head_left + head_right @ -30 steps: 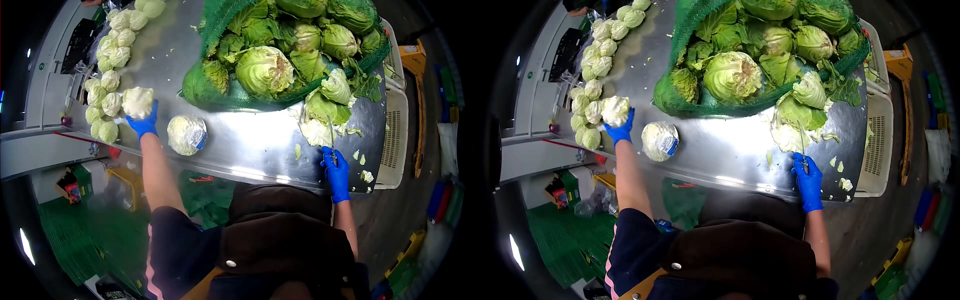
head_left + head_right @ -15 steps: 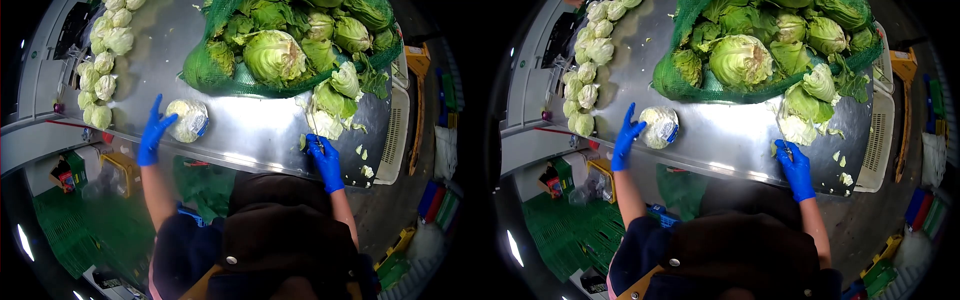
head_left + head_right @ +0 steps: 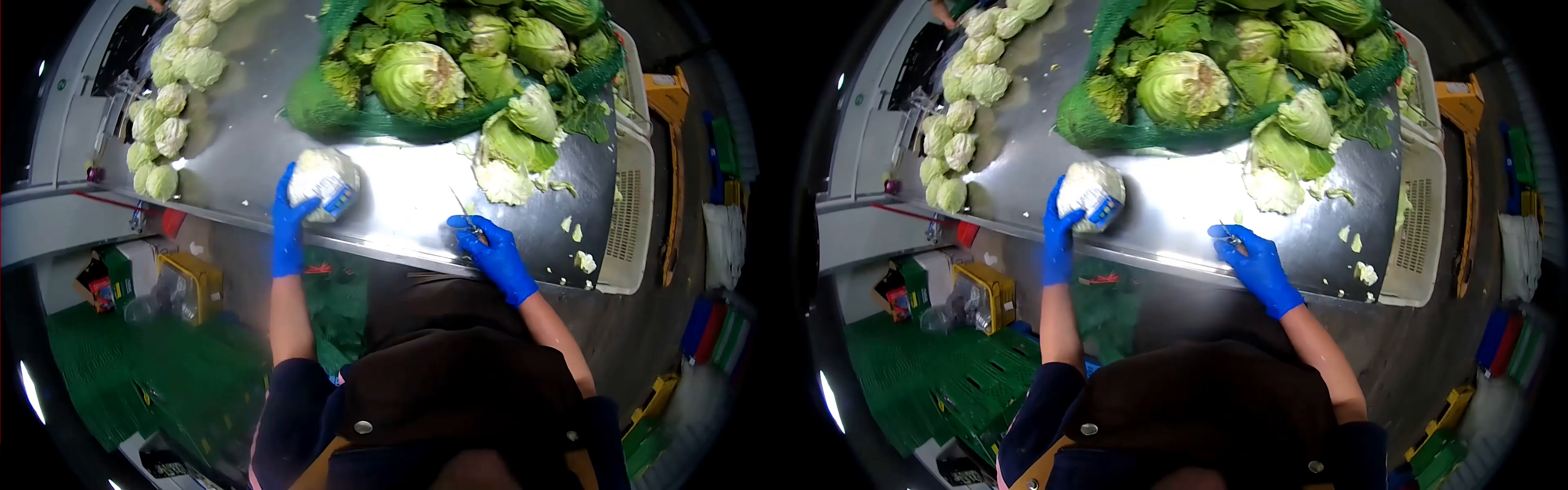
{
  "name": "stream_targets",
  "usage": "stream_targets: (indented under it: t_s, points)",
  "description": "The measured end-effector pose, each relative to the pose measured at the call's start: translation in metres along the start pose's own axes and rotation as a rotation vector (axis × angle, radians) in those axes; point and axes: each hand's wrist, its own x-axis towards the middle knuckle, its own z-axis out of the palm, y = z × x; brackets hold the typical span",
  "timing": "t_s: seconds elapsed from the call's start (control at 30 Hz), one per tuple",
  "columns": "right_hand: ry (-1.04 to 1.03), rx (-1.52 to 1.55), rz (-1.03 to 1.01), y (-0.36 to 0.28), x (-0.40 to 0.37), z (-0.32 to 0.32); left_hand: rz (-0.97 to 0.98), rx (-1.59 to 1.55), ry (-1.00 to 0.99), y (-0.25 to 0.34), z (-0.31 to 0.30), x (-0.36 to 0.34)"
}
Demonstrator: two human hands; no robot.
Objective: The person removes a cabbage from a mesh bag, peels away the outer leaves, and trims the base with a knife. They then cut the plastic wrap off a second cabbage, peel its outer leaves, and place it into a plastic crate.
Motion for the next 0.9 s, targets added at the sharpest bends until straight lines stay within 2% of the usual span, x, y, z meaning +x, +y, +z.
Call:
stream_targets:
  t_s: [0.03,0.1,0.2,0.23,0.33,0.4,0.5,0.57,0.67,0.77,0.87,0.9]
  points:
    - [0.052,0.033,-0.069,-0.004,0.000,0.002,-0.006,-0.024,-0.088,-0.007,0.015,-0.008]
    - [0.197,0.078,-0.178,-0.016,-0.011,-0.005,-0.058,-0.174,-0.254,-0.007,0.090,-0.031]
    - [0.296,0.084,-0.349,-0.028,-0.020,-0.019,-0.215,-0.235,-0.367,-0.003,0.159,-0.046]
    - [0.346,0.003,-0.373,-0.036,-0.027,-0.026,-0.178,-0.168,-0.389,-0.005,0.179,-0.050]
    - [0.464,0.178,-0.391,-0.009,-0.038,-0.046,-0.058,0.037,-0.446,-0.015,0.224,-0.063]
    - [0.537,0.183,-0.362,0.006,-0.048,-0.063,0.118,0.259,-0.469,-0.023,0.244,-0.074]
    - [0.546,0.019,-0.128,0.018,-0.069,-0.090,0.325,0.621,-0.521,-0.026,0.266,-0.088]
    - [0.557,-0.201,-0.111,0.026,-0.084,-0.103,0.420,0.747,-0.527,-0.027,0.279,-0.101]
    - [0.520,-0.527,-0.072,0.034,-0.106,-0.116,0.422,0.895,-0.525,-0.020,0.292,-0.113]
    - [0.464,-0.650,-0.143,0.040,-0.125,-0.126,0.437,0.990,-0.497,-0.019,0.300,-0.116]
    - [0.507,-0.707,-0.321,0.047,-0.131,-0.131,0.451,1.027,-0.483,-0.019,0.305,-0.117]
    - [0.474,-0.743,-0.297,0.048,-0.131,-0.132,0.449,1.031,-0.481,-0.019,0.306,-0.118]
